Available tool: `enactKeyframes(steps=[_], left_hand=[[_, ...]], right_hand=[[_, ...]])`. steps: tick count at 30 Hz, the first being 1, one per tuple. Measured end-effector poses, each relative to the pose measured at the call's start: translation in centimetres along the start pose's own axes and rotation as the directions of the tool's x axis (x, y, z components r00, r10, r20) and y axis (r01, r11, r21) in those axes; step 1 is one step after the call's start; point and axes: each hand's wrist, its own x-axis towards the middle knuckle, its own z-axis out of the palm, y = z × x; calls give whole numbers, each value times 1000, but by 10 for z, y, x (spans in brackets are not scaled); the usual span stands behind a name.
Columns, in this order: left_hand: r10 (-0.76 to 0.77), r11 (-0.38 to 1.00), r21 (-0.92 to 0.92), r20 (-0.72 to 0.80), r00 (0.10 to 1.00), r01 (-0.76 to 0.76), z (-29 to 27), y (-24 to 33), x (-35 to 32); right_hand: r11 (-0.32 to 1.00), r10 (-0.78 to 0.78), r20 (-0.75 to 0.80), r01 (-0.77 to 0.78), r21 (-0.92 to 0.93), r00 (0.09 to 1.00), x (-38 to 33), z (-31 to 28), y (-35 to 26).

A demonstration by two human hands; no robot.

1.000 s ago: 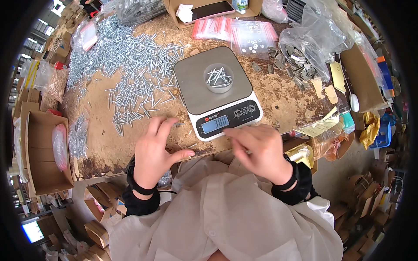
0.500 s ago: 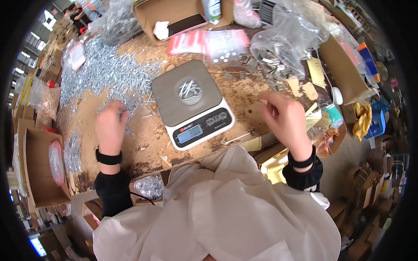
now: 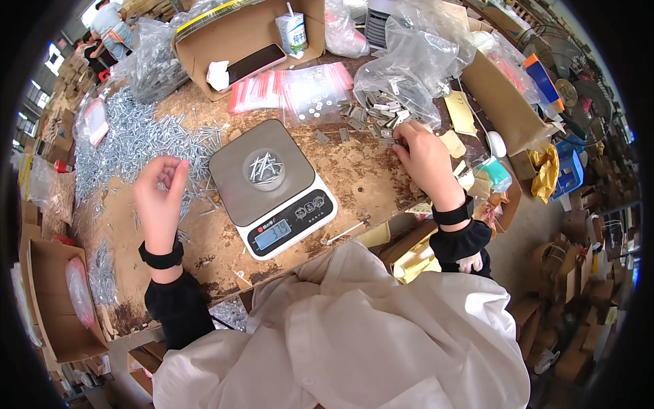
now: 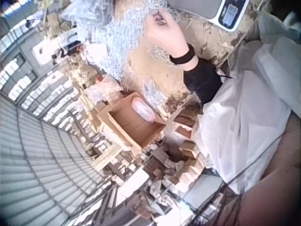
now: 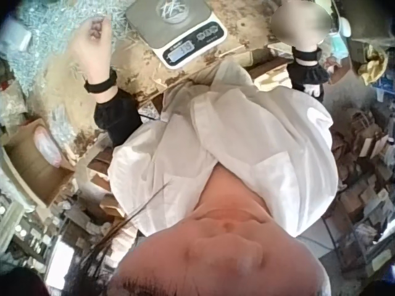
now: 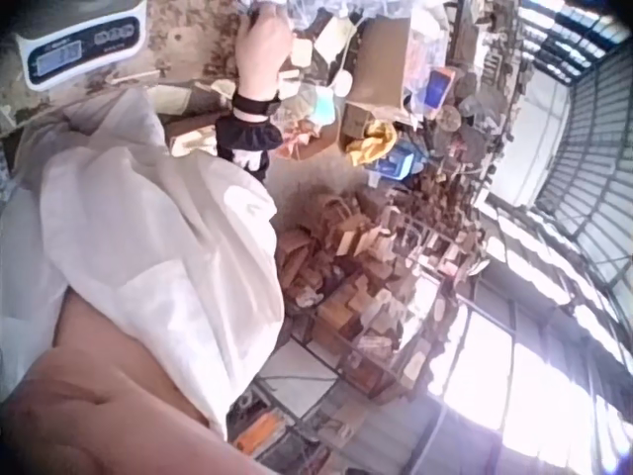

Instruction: The person repeatedly scoops nails from a large pile on a table and places them onto a digital scale. After weighing, the nails are transferred into small plastic bags, which are then sealed and set aside. The process is repeated multiple times throughout the clip.

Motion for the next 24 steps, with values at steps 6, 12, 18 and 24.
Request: enactKeyframes(steps=[6,12,18,24], left_hand=[[42,999,-35,17,999,-41,2,8,-3],[42,997,-70,83,996,-36,4,2,-3],[46,996,-80,102,994,-38,4,5,-4],[83,991,-110,56,995,-76,4,5,-3]], right_hand=[[999,-15,-44,14,-37,999,5,6,-3],[997,-43,-35,41,-69,998,16,10,4],[989,-141,-151,132,-70,978,14,0,-13],[940,-276,-278,318,120,920,14,-28,-57]])
